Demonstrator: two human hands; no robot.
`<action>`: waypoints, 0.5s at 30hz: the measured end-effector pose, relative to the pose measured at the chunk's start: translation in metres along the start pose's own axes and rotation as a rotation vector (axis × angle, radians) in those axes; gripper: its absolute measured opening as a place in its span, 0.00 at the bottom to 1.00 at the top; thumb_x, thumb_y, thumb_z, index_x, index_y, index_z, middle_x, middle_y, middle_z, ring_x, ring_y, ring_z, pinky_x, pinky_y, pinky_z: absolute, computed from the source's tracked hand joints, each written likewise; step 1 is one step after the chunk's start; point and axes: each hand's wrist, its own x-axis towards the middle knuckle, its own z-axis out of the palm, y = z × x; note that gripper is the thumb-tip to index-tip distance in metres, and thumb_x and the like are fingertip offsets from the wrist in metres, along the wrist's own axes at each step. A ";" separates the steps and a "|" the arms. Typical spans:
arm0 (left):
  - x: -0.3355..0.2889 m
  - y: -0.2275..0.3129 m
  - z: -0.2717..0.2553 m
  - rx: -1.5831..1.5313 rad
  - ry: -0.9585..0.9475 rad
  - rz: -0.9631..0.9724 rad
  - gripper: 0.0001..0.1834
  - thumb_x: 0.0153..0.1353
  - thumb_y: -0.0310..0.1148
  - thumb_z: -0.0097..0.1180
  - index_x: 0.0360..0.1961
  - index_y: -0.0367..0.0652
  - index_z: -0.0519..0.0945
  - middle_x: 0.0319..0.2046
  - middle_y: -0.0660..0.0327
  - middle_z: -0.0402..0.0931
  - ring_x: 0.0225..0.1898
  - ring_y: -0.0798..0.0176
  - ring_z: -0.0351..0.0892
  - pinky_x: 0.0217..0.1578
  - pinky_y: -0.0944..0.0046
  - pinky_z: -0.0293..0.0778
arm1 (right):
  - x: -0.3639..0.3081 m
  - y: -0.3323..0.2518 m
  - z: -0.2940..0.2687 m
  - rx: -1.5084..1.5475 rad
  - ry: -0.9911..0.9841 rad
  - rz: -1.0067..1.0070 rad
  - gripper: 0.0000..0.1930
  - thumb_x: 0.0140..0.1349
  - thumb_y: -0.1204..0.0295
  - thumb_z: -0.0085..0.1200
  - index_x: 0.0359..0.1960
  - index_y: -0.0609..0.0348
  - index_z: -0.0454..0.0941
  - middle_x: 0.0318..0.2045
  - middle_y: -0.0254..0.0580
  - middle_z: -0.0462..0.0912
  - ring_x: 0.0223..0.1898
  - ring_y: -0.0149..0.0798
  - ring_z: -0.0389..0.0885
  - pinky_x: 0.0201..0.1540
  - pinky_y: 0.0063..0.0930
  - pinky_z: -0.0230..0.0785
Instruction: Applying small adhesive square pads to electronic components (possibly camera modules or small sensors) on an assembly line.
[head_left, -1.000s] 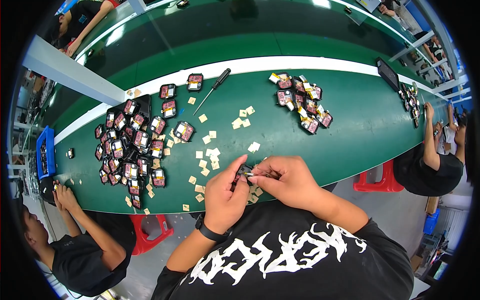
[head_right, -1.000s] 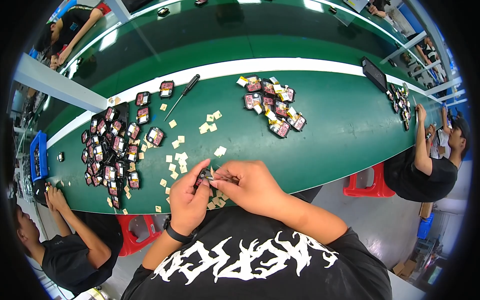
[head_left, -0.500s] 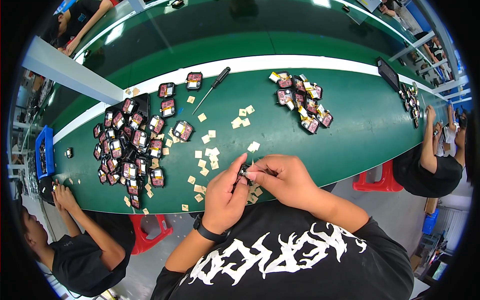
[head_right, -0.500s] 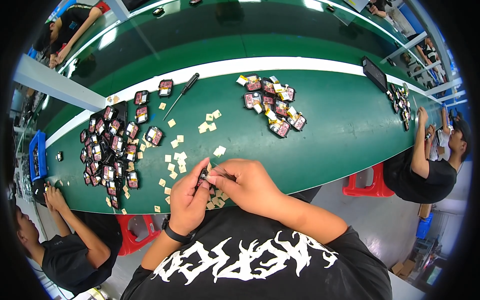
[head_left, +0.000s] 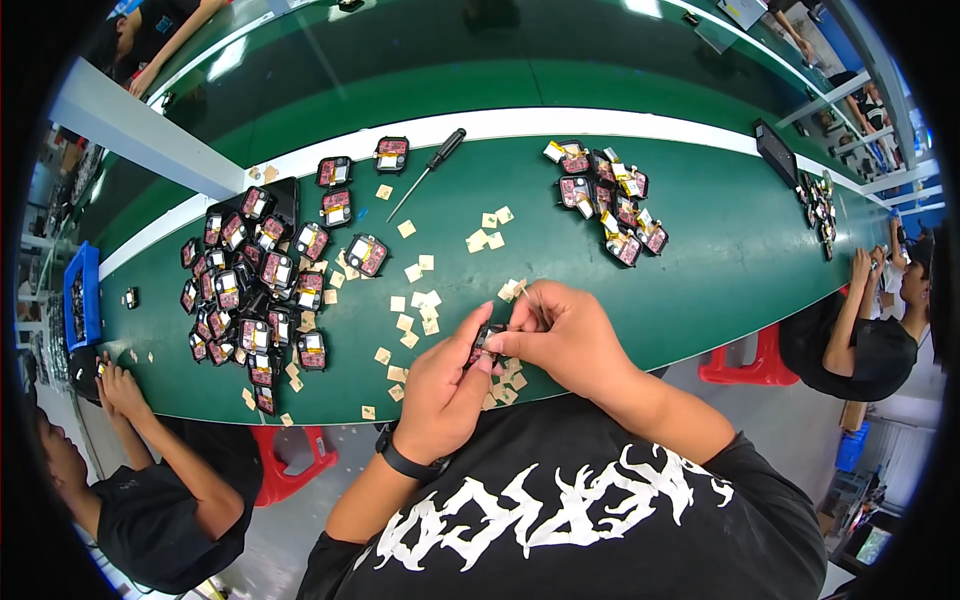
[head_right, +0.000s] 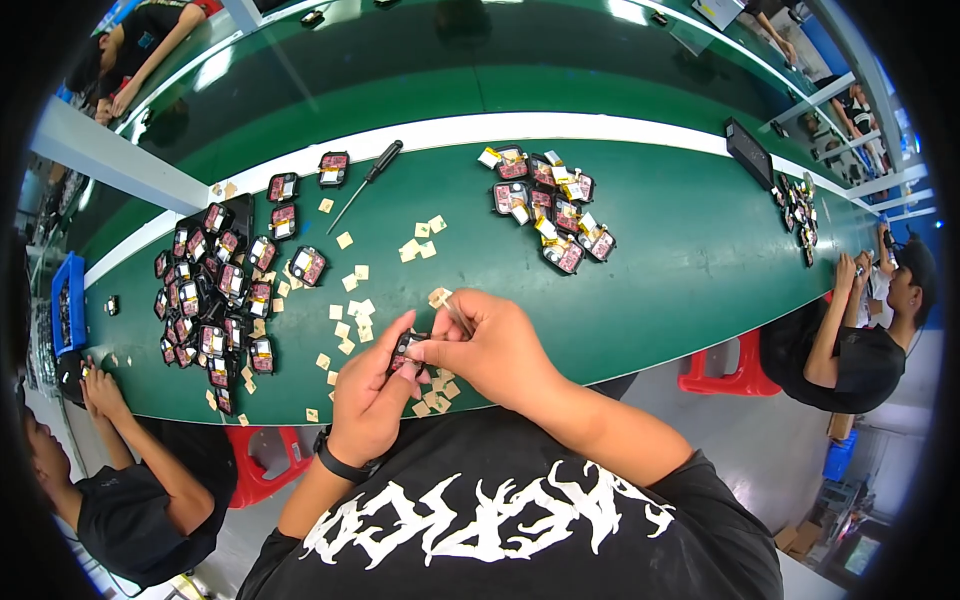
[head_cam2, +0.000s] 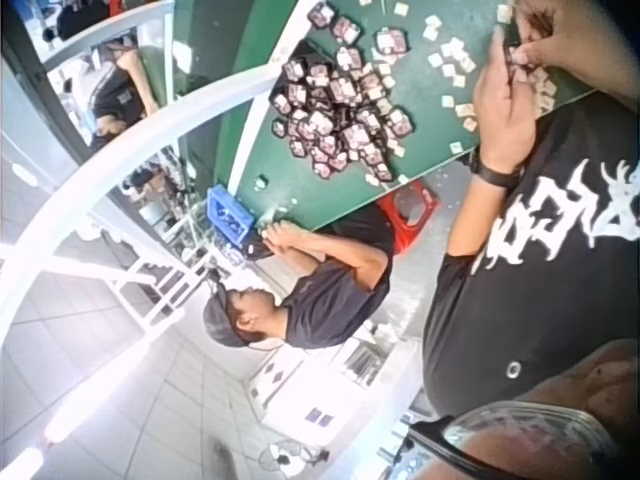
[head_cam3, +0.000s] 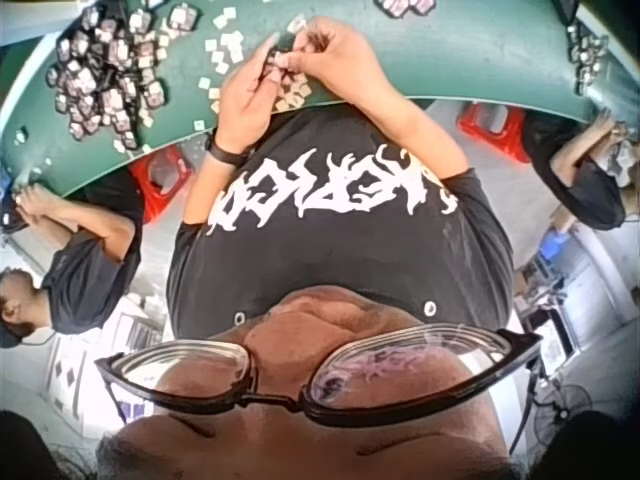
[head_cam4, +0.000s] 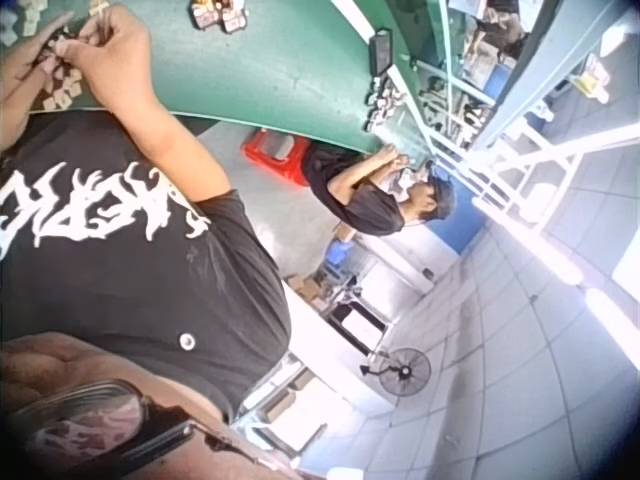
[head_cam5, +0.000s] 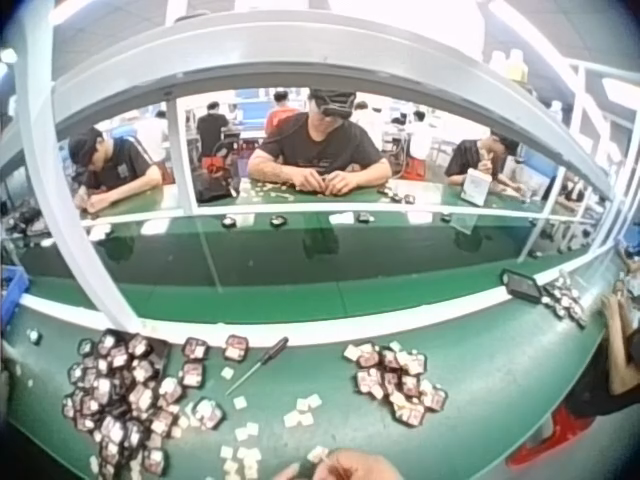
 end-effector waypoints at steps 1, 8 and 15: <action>-0.001 -0.001 -0.004 -0.039 -0.031 -0.018 0.28 0.70 0.22 0.48 0.72 0.33 0.67 0.39 0.60 0.81 0.34 0.71 0.79 0.37 0.70 0.76 | 0.001 0.001 0.000 -0.002 0.001 0.001 0.12 0.58 0.74 0.73 0.29 0.63 0.79 0.24 0.28 0.75 0.25 0.20 0.68 0.27 0.20 0.62; -0.001 0.000 -0.012 -0.126 -0.113 -0.040 0.29 0.70 0.21 0.46 0.72 0.33 0.66 0.41 0.59 0.80 0.36 0.71 0.79 0.38 0.69 0.76 | 0.005 -0.002 -0.002 0.030 -0.070 0.006 0.12 0.55 0.78 0.75 0.32 0.62 0.79 0.22 0.24 0.74 0.24 0.17 0.66 0.26 0.16 0.58; -0.002 0.001 -0.009 -0.094 -0.102 0.000 0.29 0.68 0.21 0.49 0.72 0.34 0.67 0.38 0.55 0.81 0.35 0.66 0.81 0.41 0.66 0.77 | 0.006 0.006 -0.001 0.061 -0.154 0.001 0.08 0.60 0.73 0.71 0.35 0.62 0.83 0.21 0.24 0.72 0.24 0.19 0.65 0.25 0.20 0.59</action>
